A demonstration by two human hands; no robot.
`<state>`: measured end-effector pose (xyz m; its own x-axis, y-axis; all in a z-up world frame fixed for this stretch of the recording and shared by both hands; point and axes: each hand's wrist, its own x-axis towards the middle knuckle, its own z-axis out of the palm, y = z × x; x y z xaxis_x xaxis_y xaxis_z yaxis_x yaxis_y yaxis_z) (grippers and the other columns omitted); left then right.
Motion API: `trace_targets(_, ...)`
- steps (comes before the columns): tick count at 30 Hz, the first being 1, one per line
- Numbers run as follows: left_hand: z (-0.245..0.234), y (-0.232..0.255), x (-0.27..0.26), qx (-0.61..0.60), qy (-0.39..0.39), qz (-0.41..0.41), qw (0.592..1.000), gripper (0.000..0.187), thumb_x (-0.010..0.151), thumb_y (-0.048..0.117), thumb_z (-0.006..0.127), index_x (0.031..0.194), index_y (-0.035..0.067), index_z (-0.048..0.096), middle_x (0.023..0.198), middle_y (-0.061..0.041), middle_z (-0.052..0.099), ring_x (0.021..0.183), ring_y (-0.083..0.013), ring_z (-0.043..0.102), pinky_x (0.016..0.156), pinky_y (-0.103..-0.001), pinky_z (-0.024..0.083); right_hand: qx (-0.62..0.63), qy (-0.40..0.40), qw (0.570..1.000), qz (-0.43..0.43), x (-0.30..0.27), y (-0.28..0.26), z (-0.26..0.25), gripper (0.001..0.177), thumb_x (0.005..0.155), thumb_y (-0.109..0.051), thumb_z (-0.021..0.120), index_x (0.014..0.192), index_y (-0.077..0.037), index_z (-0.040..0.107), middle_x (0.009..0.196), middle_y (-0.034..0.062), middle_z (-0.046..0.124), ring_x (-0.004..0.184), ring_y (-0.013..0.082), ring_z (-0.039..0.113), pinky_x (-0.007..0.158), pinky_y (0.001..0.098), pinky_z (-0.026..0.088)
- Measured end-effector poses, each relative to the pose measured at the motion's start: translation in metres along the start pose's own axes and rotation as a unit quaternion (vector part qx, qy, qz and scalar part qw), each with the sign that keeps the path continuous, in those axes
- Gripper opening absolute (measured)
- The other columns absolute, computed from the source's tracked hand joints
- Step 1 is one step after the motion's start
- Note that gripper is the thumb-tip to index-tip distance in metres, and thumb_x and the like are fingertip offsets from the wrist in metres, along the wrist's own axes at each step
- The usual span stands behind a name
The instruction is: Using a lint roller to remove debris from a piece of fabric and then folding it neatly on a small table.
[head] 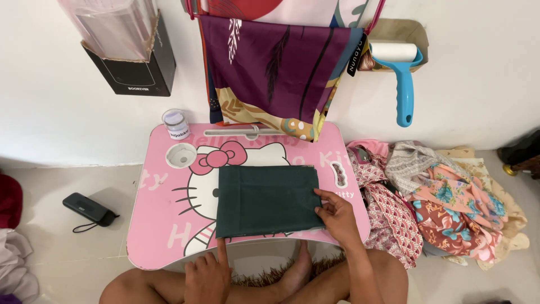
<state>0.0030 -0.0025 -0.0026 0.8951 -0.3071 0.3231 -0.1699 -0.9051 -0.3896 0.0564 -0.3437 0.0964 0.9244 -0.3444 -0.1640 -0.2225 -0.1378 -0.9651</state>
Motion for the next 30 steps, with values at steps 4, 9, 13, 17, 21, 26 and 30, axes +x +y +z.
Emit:
trace_targets(4, -0.016, -0.001, 0.008, 0.089, -0.07, 0.101, 0.988, 0.063, 0.093, 0.011, 0.046, 0.156, 0.006, 0.043, 0.063, -0.013, 0.056, 0.055, -0.0313, 0.047, 0.056, -0.047, 0.034, -0.043, -0.002, 0.998, -0.045, 0.003, -0.002, -0.003, 0.05, 0.088, 0.011, 0.07, 0.133, -0.012, 0.076, 0.081, -0.0011, 0.063, 0.068, 0.0088, 0.045, 0.068, 0.0224, 0.041)
trace_targets(9, -0.059, -0.005, 0.034, 0.187, -0.232, 0.207, 0.932, 0.06, 0.095, 0.001, 0.037, 0.154, -0.002, 0.044, 0.067, -0.018, 0.065, 0.054, -0.0371, 0.056, 0.06, -0.053, 0.042, -0.02, -0.001, 0.999, -0.029, 0.005, 0.014, -0.005, 0.047, 0.09, 0.007, 0.07, 0.133, -0.01, 0.076, 0.084, 0.0006, 0.064, 0.075, 0.0101, 0.051, 0.074, 0.0223, 0.044)
trace_targets(13, -0.074, -0.007, 0.043, 0.213, -0.25, 0.271, 0.905, 0.054, 0.098, 0.011, 0.037, 0.145, -0.012, 0.052, 0.072, -0.021, 0.068, 0.057, -0.0392, 0.061, 0.07, -0.057, 0.046, -0.012, -0.003, 0.999, -0.046, 0.003, 0.016, -0.008, 0.048, 0.09, 0.008, 0.07, 0.134, -0.01, 0.075, 0.091, 0.0, 0.066, 0.079, 0.0095, 0.052, 0.079, 0.0223, 0.044)
trace_targets(17, -0.085, -0.014, 0.048, 0.212, -0.303, 0.311, 0.876, 0.06, 0.103, 0.004, 0.029, 0.163, -0.008, 0.033, 0.081, -0.019, 0.071, 0.067, -0.0387, 0.063, 0.073, -0.059, 0.047, -0.023, -0.016, 0.996, -0.089, 0.0, 0.011, -0.007, 0.05, 0.092, 0.005, 0.068, 0.139, -0.014, 0.073, 0.079, -0.002, 0.058, 0.073, 0.0071, 0.046, 0.072, 0.0211, 0.04)
trace_targets(21, -0.078, -0.021, 0.042, 0.21, -0.302, 0.325, 0.872, 0.112, 0.075, 0.015, 0.089, 0.164, -0.011, 0.028, 0.083, -0.017, 0.068, 0.069, -0.036, 0.061, 0.074, -0.056, 0.047, -0.092, -0.009, 0.99, -0.104, 0.0, 0.016, -0.006, 0.051, 0.091, 0.004, 0.065, 0.136, -0.019, 0.074, 0.122, -0.0006, 0.071, 0.099, 0.0139, 0.057, 0.088, 0.0265, 0.047)
trace_targets(26, -0.062, -0.033, 0.043, -0.064, 0.136, 0.223, 0.963, 0.016, 0.093, 0.011, 0.049, 0.082, 0.009, 0.061, 0.066, -0.005, 0.049, 0.059, -0.0222, 0.046, 0.059, -0.037, 0.039, -0.094, 0.0, 0.991, -0.09, -0.005, 0.004, -0.002, 0.045, 0.094, 0.005, 0.06, 0.132, -0.015, 0.072, 0.136, 0.0031, 0.07, 0.113, 0.0171, 0.065, 0.093, 0.0279, 0.052)
trace_targets(30, -0.088, -0.052, 0.073, -0.198, 0.186, 0.237, 0.933, 0.02, 0.1, 0.021, 0.062, 0.082, 0.011, 0.064, 0.071, -0.003, 0.053, 0.065, -0.024, 0.051, 0.059, -0.038, 0.042, -0.104, 0.006, 0.991, -0.088, -0.001, 0.006, -0.002, 0.044, 0.093, 0.004, 0.062, 0.131, -0.015, 0.074, 0.135, 0.003, 0.07, 0.113, 0.0175, 0.066, 0.097, 0.0281, 0.05)
